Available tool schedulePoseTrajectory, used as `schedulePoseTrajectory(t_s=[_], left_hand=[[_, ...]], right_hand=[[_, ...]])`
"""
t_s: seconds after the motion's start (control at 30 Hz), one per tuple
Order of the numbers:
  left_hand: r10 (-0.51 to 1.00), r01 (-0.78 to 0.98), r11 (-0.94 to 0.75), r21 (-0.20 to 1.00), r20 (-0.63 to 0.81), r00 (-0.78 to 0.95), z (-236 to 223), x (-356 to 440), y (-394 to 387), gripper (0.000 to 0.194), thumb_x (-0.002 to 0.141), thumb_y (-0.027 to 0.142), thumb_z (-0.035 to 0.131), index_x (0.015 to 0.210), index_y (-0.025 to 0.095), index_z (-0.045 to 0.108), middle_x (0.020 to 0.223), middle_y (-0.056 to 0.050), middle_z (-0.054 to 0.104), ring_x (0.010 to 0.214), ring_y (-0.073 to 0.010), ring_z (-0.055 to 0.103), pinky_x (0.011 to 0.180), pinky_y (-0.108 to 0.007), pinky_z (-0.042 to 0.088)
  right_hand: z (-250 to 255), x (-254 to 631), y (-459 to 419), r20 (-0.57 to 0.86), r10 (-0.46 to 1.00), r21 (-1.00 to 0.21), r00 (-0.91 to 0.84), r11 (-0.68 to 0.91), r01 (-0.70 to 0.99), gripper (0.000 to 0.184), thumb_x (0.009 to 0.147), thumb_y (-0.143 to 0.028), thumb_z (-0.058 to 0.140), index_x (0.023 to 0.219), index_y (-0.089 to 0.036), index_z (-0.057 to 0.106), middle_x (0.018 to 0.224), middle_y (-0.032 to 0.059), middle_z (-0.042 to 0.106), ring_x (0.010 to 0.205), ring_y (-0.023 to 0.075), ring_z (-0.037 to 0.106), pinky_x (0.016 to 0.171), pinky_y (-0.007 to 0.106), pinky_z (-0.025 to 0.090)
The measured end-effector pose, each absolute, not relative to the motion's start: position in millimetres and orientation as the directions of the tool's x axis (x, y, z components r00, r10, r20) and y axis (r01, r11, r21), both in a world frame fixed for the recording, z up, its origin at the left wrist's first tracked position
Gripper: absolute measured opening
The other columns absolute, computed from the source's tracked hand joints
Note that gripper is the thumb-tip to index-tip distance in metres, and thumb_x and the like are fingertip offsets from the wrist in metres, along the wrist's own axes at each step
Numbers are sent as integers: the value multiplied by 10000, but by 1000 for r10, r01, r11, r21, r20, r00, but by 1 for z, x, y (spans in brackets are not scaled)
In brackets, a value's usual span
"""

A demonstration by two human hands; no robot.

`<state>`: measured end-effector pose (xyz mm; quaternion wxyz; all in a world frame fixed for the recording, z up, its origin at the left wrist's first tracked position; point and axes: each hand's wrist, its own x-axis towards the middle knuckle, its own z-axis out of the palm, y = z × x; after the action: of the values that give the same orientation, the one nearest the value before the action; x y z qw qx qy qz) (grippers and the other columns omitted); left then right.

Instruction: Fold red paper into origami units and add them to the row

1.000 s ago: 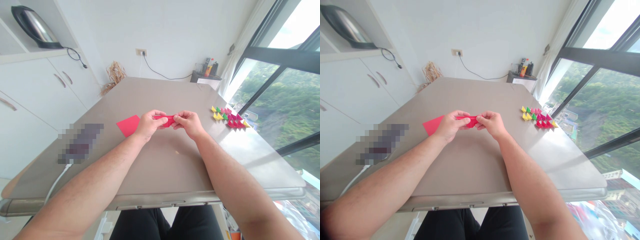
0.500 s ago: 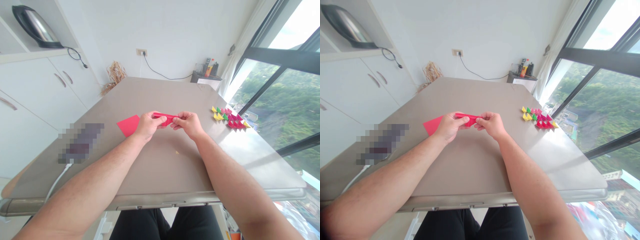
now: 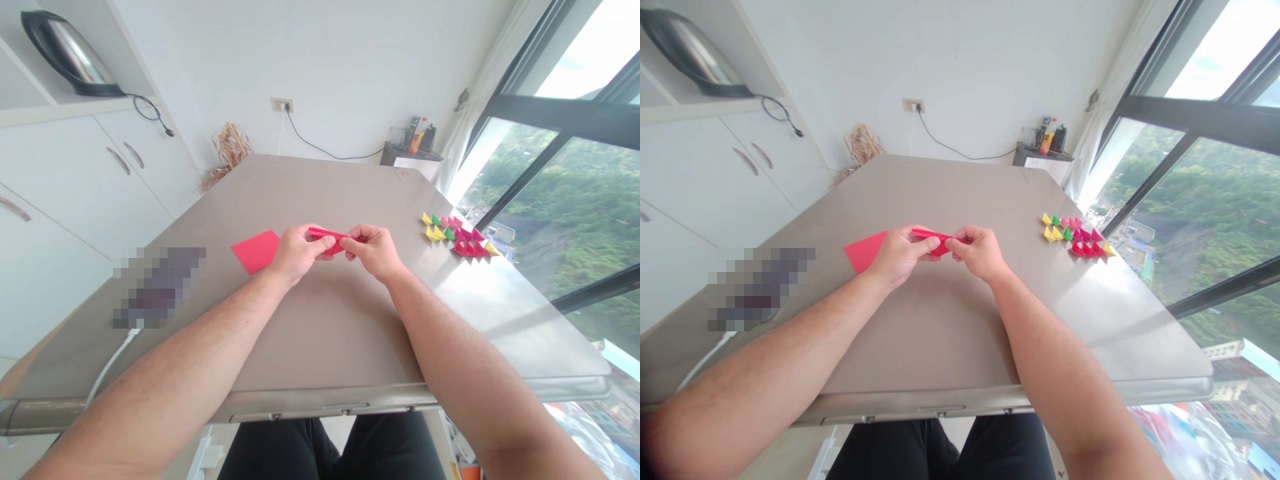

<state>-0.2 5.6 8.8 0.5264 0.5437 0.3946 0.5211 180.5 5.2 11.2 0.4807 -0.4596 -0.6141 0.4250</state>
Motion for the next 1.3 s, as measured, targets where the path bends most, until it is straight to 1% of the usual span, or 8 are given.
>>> schedulePoseTrajectory(t_s=[0.13,0.3,0.37,0.47,0.57,0.8,1.03,1.3], left_hand=[[975,-164,-151,975,174,135,7,0,6,324,743,413,821,874,141,703,891,-86,758,847,-229,736,713,-362,625],[972,-150,-153,977,176,158,6,1,5,296,743,392,821,846,141,702,842,-65,745,818,-221,735,713,-371,630],[971,-148,-147,978,171,167,6,2,5,289,740,384,824,844,144,700,837,-60,742,815,-219,736,718,-375,632],[976,-170,-153,973,176,128,7,2,5,265,747,357,814,867,152,699,864,-61,752,816,-222,740,708,-378,634],[980,-188,-159,969,178,88,8,3,5,224,765,328,785,869,144,711,847,-67,757,798,-227,745,710,-387,635],[970,-211,-153,965,187,154,6,6,3,189,758,309,787,813,140,724,803,-59,758,725,-212,745,707,-378,631],[972,-200,-140,970,173,158,7,6,2,175,799,299,725,835,129,745,829,-81,761,804,-245,756,693,-375,635],[971,-175,-179,968,202,128,1,9,2,190,801,327,753,862,149,720,826,-54,758,771,-207,746,691,-352,637]], right_hand=[[10,179,6,225,972,-961,-73,233,150,145,749,-304,724,685,-198,648,568,-19,626,554,120,559,545,256,440],[9,176,5,239,966,-960,-104,251,127,185,750,-365,746,730,-190,689,691,1,682,599,125,583,589,275,483],[7,176,6,250,964,-956,-90,260,136,207,757,-385,748,718,-189,693,676,5,680,591,127,579,585,281,484],[5,176,7,262,964,-953,-37,265,146,209,759,-381,750,694,-194,685,659,6,675,587,130,576,575,282,482],[5,175,7,263,964,-958,-29,264,112,194,756,-377,754,717,-195,698,701,17,699,623,140,597,590,285,498],[7,171,3,245,965,-968,-94,249,27,195,740,-360,779,707,-186,698,659,16,686,637,149,608,629,300,501],[7,171,4,223,973,-973,-58,225,43,173,707,-327,794,681,-191,690,651,9,693,636,150,615,630,293,492],[8,167,1,215,977,-974,-9,215,73,179,715,-334,766,653,-197,668,633,7,684,617,152,606,599,289,477]])
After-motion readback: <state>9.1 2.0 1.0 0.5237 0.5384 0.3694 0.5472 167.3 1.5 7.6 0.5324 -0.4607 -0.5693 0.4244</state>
